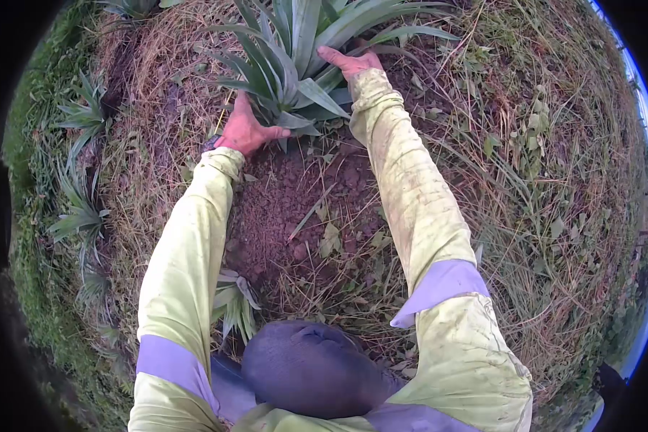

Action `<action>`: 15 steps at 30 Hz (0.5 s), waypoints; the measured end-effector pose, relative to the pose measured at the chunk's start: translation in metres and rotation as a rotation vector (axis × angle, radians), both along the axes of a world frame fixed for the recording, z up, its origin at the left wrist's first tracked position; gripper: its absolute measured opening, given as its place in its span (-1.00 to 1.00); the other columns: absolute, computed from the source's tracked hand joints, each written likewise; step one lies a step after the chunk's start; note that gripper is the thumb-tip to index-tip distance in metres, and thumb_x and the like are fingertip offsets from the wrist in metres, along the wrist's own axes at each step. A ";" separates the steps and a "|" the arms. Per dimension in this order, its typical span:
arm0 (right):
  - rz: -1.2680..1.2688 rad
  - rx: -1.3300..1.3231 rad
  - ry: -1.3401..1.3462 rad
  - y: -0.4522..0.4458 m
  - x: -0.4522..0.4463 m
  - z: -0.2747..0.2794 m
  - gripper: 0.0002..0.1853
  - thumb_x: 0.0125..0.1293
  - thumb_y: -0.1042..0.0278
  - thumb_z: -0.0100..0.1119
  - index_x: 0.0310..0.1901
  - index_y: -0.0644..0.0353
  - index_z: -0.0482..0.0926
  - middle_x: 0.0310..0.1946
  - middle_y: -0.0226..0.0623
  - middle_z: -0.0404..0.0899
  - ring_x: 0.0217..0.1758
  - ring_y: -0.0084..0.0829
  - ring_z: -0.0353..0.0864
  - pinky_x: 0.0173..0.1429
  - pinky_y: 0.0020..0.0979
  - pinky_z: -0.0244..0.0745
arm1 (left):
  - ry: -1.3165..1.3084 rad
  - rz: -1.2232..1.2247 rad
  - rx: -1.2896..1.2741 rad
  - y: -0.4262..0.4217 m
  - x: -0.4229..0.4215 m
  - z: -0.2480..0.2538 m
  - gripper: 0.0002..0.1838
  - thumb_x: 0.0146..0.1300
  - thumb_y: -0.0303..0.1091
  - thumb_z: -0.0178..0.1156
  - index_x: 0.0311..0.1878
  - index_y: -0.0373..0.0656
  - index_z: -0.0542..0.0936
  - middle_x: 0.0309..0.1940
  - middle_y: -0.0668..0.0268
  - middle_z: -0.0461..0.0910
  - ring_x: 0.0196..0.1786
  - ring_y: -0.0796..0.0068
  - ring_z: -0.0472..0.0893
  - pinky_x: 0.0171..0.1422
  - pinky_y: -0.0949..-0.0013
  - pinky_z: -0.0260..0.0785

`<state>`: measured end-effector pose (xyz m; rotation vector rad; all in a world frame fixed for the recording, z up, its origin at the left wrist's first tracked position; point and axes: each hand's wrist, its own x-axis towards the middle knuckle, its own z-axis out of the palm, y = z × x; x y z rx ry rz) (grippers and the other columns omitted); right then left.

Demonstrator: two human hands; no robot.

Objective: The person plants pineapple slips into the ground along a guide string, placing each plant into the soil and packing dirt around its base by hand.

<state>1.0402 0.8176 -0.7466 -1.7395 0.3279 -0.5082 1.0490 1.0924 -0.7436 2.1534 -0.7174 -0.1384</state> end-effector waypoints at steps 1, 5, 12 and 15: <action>0.053 0.011 -0.099 0.004 0.006 0.001 0.20 -0.21 -0.17 0.60 0.31 0.53 0.17 0.07 -0.08 0.53 0.11 -0.32 0.51 0.25 -0.37 0.34 | 0.077 -0.046 -0.030 -0.009 0.003 0.009 0.44 -0.32 0.00 0.62 0.47 -0.31 -0.20 0.45 -0.04 0.03 0.52 0.03 0.01 0.54 0.15 -0.01; 0.042 -0.057 -0.204 0.043 0.000 0.022 0.01 -0.16 -0.12 0.58 0.18 0.45 0.31 0.03 -0.06 0.52 0.11 -0.30 0.50 0.26 -0.33 0.36 | -0.198 0.054 -0.204 -0.037 0.020 -0.021 0.31 -0.37 -0.12 0.66 0.37 -0.36 -0.03 0.31 -0.03 0.21 0.36 0.12 0.26 0.46 0.20 0.13; 0.373 -0.427 -0.304 0.112 -0.027 0.107 0.01 -0.13 -0.08 0.57 0.30 0.24 0.25 0.16 -0.03 0.44 0.22 -0.28 0.44 0.23 -0.29 0.41 | -0.182 0.306 -0.619 -0.029 0.018 -0.012 -0.33 -0.08 -0.39 0.51 0.11 -0.32 0.42 -0.02 0.19 0.53 -0.04 0.44 0.56 0.05 0.33 0.47; 0.637 -0.253 -0.478 0.097 -0.032 0.143 0.07 -0.11 0.02 0.59 0.35 0.30 0.15 0.28 0.00 0.34 0.31 -0.22 0.39 0.34 -0.29 0.32 | -0.277 0.433 -0.707 -0.008 0.023 0.032 -0.42 -0.12 -0.27 0.56 -0.06 -0.34 0.56 -0.14 0.23 0.61 -0.11 0.46 0.58 -0.01 0.35 0.45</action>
